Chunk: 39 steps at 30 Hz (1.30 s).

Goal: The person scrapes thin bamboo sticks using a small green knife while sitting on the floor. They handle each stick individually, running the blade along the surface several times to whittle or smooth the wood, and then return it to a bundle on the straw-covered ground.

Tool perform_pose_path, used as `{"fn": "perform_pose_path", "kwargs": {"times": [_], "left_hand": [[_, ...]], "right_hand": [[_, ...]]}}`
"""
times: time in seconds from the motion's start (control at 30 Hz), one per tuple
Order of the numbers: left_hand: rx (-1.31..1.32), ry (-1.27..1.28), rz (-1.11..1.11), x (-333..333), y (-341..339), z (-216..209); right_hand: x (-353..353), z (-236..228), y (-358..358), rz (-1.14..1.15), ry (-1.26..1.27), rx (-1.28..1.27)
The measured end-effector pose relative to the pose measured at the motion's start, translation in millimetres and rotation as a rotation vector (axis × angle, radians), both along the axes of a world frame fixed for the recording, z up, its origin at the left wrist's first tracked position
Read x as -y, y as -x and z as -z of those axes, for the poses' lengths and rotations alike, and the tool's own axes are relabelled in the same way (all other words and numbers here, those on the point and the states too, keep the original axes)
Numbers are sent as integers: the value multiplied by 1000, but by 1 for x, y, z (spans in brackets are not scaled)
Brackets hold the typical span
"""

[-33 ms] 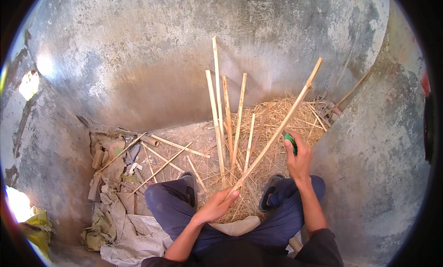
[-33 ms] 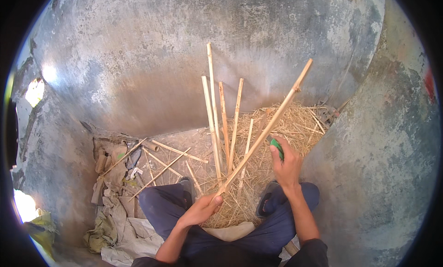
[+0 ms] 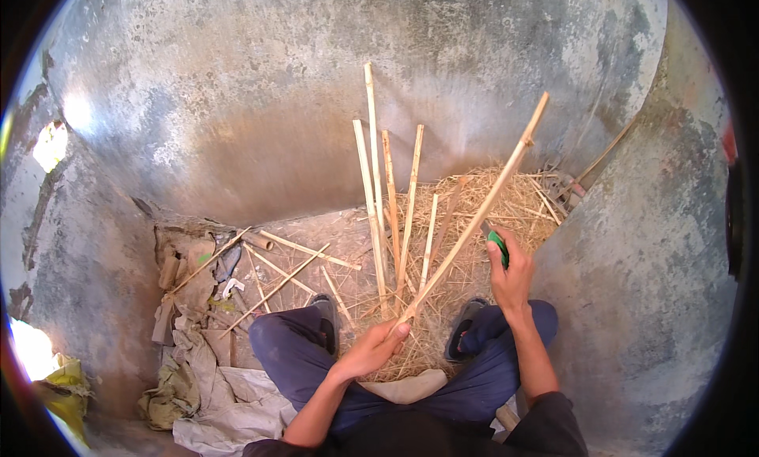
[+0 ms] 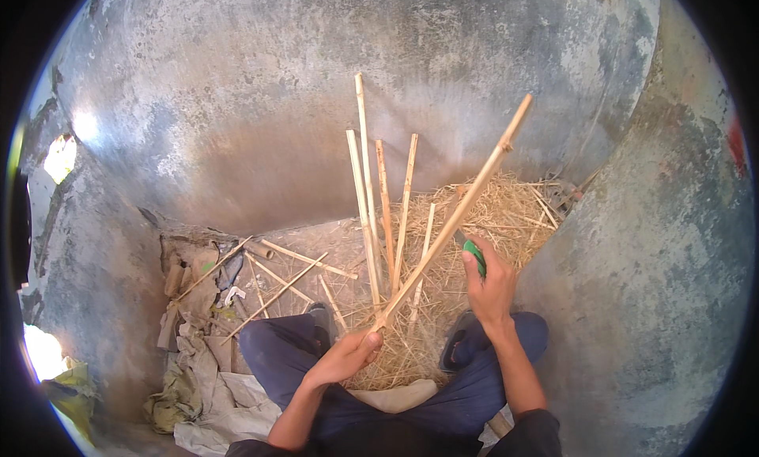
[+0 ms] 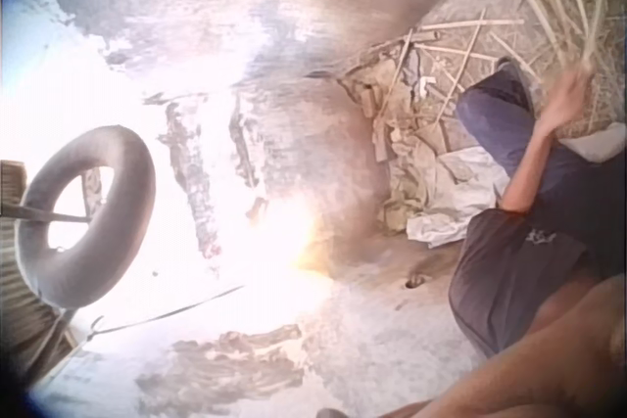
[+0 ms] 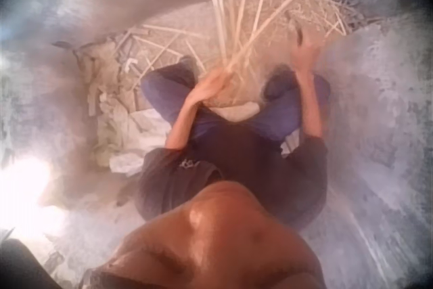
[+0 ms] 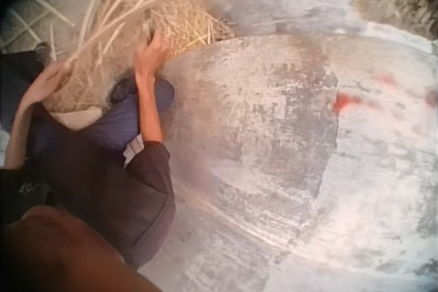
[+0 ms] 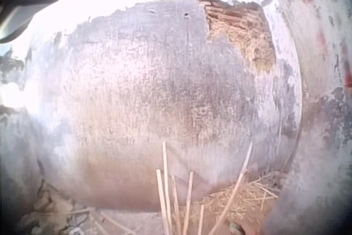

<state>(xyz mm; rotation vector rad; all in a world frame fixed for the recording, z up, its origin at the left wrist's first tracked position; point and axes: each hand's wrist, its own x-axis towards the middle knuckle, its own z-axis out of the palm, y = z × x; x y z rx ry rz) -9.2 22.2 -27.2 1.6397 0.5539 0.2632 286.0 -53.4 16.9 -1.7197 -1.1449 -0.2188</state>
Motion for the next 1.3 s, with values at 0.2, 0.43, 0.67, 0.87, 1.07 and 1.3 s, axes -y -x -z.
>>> {"fn": "perform_pose_path", "kwargs": {"times": [0.2,0.43,0.67,0.87,1.07,1.3], "left_hand": [[69,396,-34,-8,-3,-8],[91,230,-77,4,-16,-14],[117,95,-78,0,-14,-14],[94,-43,-90,-5,-11,-22],[87,-3,-77,-6,-12,-17],[-25,113,-40,10,12,10]], "right_hand": [[11,12,17,-208,42,78],[12,7,48,-392,105,292],[5,-1,55,-476,129,332],[4,-6,55,-470,186,322],[1,1,55,-405,128,359],[-20,-4,-25,34,101,209]]}}
